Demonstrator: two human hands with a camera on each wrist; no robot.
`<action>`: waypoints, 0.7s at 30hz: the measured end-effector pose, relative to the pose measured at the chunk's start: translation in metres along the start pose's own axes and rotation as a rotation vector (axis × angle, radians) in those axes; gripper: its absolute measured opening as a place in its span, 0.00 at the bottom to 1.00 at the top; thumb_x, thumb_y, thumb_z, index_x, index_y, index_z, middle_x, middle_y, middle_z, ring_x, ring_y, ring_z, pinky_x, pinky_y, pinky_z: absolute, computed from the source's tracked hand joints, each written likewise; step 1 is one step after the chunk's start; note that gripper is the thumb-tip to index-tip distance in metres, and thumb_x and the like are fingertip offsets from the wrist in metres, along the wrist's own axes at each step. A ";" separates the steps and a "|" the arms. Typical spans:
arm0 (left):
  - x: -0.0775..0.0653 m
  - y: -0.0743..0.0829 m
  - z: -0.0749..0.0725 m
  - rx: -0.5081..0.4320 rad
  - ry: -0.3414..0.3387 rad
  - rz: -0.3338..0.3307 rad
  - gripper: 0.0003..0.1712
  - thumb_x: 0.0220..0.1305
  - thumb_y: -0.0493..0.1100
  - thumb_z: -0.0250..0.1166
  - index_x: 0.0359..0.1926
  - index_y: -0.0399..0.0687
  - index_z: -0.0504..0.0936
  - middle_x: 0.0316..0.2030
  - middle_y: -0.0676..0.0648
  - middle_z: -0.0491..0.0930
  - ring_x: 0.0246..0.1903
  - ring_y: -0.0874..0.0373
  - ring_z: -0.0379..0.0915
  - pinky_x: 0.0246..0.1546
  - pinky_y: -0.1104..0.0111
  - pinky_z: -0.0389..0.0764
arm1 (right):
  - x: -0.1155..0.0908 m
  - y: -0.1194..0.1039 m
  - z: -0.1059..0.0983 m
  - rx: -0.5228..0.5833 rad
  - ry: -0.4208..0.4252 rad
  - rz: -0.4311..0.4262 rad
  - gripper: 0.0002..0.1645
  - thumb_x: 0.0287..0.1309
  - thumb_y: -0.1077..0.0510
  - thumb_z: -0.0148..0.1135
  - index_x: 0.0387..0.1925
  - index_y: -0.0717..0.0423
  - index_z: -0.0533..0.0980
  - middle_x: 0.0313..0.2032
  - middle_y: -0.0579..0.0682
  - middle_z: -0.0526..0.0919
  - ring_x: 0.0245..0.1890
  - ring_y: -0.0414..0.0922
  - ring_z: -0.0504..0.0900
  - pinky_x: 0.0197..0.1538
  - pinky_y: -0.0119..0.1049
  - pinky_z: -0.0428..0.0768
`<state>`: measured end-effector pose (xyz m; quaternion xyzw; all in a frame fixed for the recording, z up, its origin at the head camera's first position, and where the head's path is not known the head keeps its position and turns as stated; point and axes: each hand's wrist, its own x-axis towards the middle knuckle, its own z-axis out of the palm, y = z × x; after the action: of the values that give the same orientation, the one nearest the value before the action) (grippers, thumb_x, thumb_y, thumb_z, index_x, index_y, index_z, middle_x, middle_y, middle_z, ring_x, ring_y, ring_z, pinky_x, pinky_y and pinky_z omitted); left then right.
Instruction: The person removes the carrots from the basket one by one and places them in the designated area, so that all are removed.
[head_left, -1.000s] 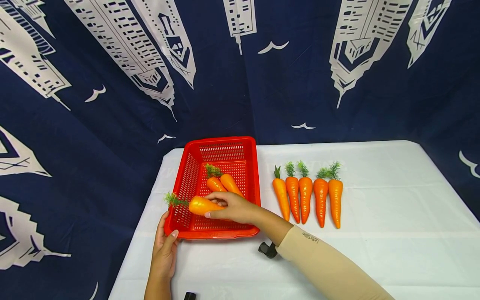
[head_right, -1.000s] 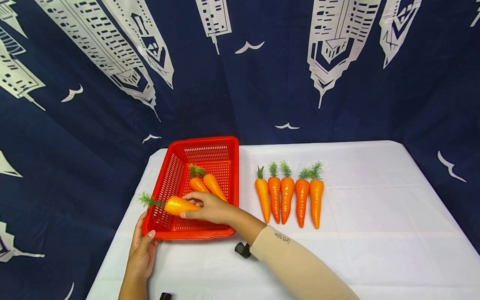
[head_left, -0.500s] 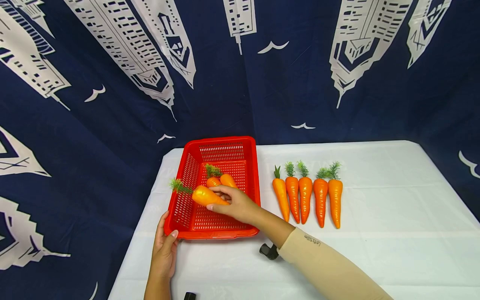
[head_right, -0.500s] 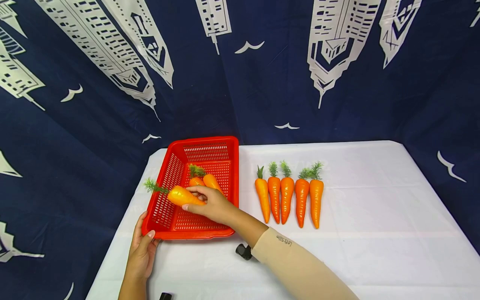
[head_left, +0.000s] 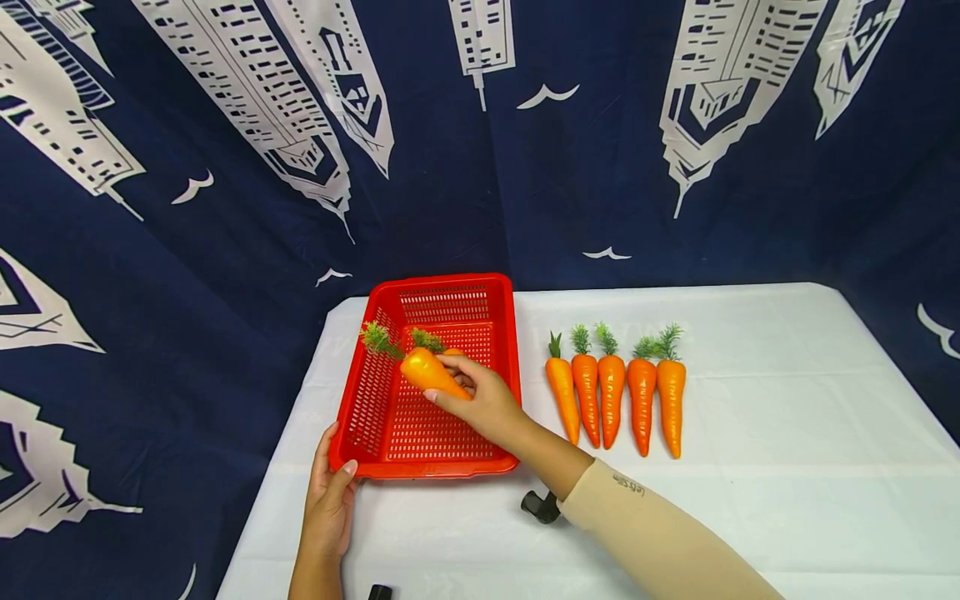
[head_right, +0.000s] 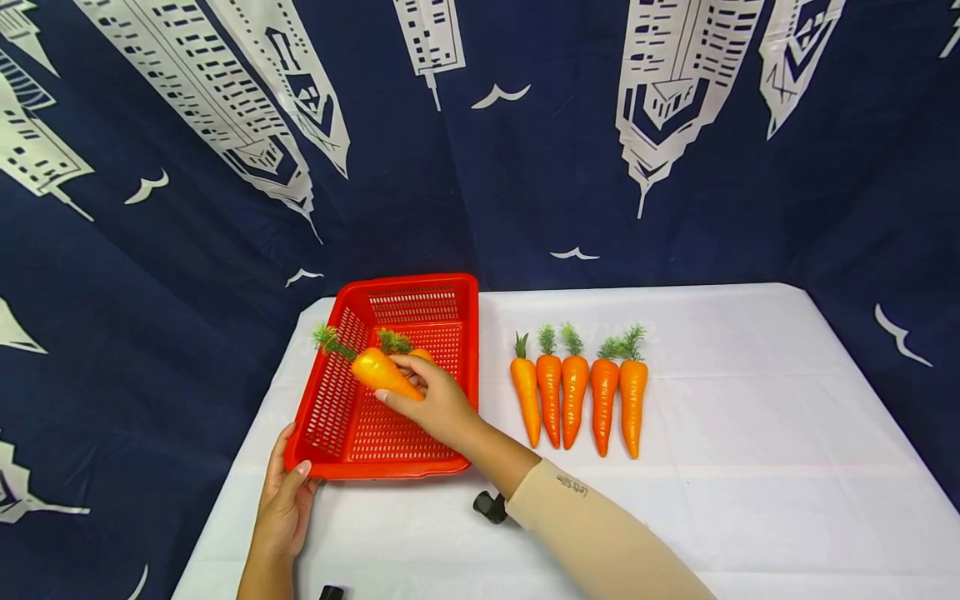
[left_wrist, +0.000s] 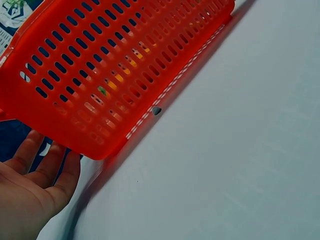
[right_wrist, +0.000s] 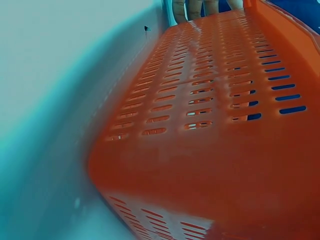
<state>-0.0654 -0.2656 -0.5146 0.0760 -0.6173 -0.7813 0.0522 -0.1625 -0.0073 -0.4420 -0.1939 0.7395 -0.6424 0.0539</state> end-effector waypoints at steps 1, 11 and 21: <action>0.000 0.000 0.000 -0.001 0.000 0.001 0.38 0.73 0.32 0.51 0.79 0.57 0.52 0.74 0.54 0.56 0.66 0.59 0.65 0.59 0.77 0.77 | 0.000 0.000 0.000 0.008 0.022 -0.009 0.31 0.60 0.50 0.72 0.64 0.46 0.75 0.52 0.48 0.82 0.47 0.46 0.80 0.48 0.32 0.82; 0.000 0.000 0.000 -0.010 -0.011 0.008 0.38 0.73 0.32 0.51 0.79 0.56 0.52 0.74 0.54 0.56 0.66 0.58 0.64 0.60 0.77 0.76 | -0.001 -0.002 -0.014 0.042 0.162 -0.022 0.32 0.61 0.54 0.71 0.66 0.49 0.73 0.53 0.53 0.80 0.50 0.48 0.80 0.50 0.28 0.79; 0.000 0.000 -0.001 -0.009 -0.008 0.007 0.38 0.73 0.32 0.51 0.79 0.57 0.52 0.74 0.54 0.56 0.66 0.58 0.65 0.59 0.77 0.76 | -0.006 0.002 -0.024 0.031 0.194 -0.014 0.32 0.61 0.49 0.71 0.65 0.43 0.73 0.48 0.52 0.82 0.47 0.46 0.80 0.50 0.30 0.81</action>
<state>-0.0649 -0.2662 -0.5144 0.0706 -0.6142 -0.7842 0.0527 -0.1651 0.0179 -0.4405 -0.1348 0.7299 -0.6698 -0.0194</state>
